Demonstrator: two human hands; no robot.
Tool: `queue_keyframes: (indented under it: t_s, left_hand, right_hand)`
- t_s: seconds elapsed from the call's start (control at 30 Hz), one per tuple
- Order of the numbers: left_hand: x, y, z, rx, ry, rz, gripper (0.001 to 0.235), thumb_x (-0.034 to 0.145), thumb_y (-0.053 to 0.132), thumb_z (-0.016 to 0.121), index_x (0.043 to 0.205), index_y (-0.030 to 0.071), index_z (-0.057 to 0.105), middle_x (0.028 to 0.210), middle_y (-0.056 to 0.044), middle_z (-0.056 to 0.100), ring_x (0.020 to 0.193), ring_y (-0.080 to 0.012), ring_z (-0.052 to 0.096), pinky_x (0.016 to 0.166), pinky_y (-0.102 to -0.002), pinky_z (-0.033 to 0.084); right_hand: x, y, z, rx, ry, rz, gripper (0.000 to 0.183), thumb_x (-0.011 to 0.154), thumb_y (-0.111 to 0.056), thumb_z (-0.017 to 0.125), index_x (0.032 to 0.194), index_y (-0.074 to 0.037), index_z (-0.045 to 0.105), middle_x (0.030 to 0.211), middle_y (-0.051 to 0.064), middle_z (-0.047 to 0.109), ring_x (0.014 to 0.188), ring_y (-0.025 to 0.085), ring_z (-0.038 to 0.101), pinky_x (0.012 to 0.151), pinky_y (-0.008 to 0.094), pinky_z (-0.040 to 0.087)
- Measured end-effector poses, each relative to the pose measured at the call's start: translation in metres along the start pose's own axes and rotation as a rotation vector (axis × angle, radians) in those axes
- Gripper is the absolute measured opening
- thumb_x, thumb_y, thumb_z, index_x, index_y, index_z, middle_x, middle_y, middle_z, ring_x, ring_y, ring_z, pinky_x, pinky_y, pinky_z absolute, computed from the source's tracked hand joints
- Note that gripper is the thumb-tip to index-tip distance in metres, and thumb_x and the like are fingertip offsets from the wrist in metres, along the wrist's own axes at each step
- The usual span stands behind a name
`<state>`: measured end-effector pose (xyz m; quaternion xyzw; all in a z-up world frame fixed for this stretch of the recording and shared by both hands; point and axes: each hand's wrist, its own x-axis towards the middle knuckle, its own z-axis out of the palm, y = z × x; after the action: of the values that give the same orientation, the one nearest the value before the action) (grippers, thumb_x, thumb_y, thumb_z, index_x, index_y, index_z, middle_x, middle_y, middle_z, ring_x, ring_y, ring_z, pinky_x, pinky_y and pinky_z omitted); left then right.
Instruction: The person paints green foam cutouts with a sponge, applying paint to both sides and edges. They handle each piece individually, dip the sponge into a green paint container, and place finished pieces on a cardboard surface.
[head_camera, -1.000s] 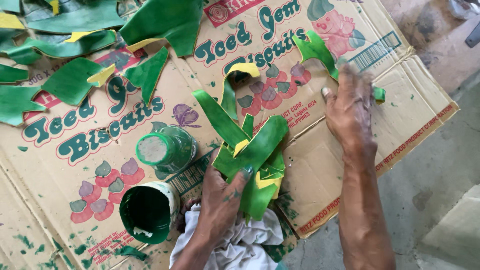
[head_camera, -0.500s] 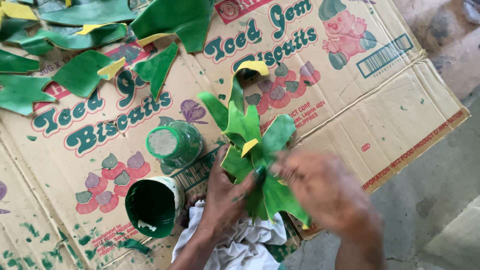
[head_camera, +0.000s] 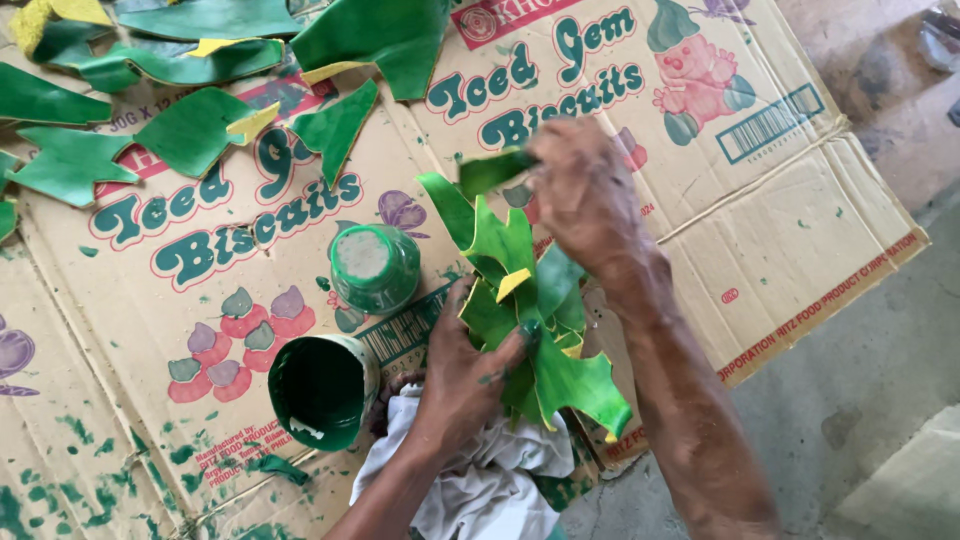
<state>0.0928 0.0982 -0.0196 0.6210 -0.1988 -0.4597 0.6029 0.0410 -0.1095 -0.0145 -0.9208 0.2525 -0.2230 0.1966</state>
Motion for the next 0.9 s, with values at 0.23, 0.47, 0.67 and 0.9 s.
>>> queue_keyframes:
  t_s: [0.23, 0.47, 0.67, 0.9]
  left_hand:
    - [-0.007, 0.013, 0.003, 0.095, -0.013, 0.022, 0.056, 0.086, 0.012, 0.073, 0.136, 0.000, 0.050, 0.113, -0.011, 0.075, 0.098, -0.0146, 0.071, 0.086, -0.029, 0.059]
    - [-0.039, 0.040, 0.019, 0.113, -0.101, 0.201, 0.057, 0.085, 0.010, 0.070, 0.136, 0.000, 0.048, 0.114, -0.014, 0.075, 0.101, -0.0191, 0.074, 0.088, -0.032, 0.059]
    - [-0.088, 0.062, 0.026, 0.156, -0.180, 0.527, 0.057, 0.091, 0.007, 0.074, 0.140, 0.003, 0.047, 0.112, -0.016, 0.072, 0.099, -0.0259, 0.075, 0.089, -0.035, 0.060]
    - [-0.158, 0.083, -0.008, 0.121, -0.153, 0.706, 0.062, 0.095, 0.004, 0.078, 0.146, 0.004, 0.043, 0.123, -0.014, 0.071, 0.110, -0.0234, 0.074, 0.096, -0.029, 0.060]
  right_hand:
    - [-0.090, -0.031, -0.066, 0.731, 0.263, 0.480, 0.020, 0.091, 0.010, 0.070, 0.109, 0.001, 0.068, 0.100, 0.006, 0.071, 0.092, 0.011, 0.068, 0.087, 0.023, 0.056]
    - [-0.170, -0.083, -0.065, 0.650, 0.185, 0.673, 0.020, 0.085, 0.008, 0.073, 0.105, 0.003, 0.073, 0.112, 0.005, 0.067, 0.089, 0.008, 0.064, 0.071, 0.021, 0.050]
    - [-0.209, -0.114, -0.107, 0.725, 0.381, 0.597, 0.018, 0.095, 0.004, 0.069, 0.112, 0.006, 0.069, 0.128, 0.008, 0.064, 0.110, 0.012, 0.064, 0.093, 0.022, 0.052]
    - [-0.232, -0.162, -0.134, 0.691, 0.201, 0.367, 0.032, 0.081, 0.006, 0.071, 0.112, 0.003, 0.068, 0.129, 0.011, 0.064, 0.118, 0.021, 0.067, 0.099, 0.032, 0.056]
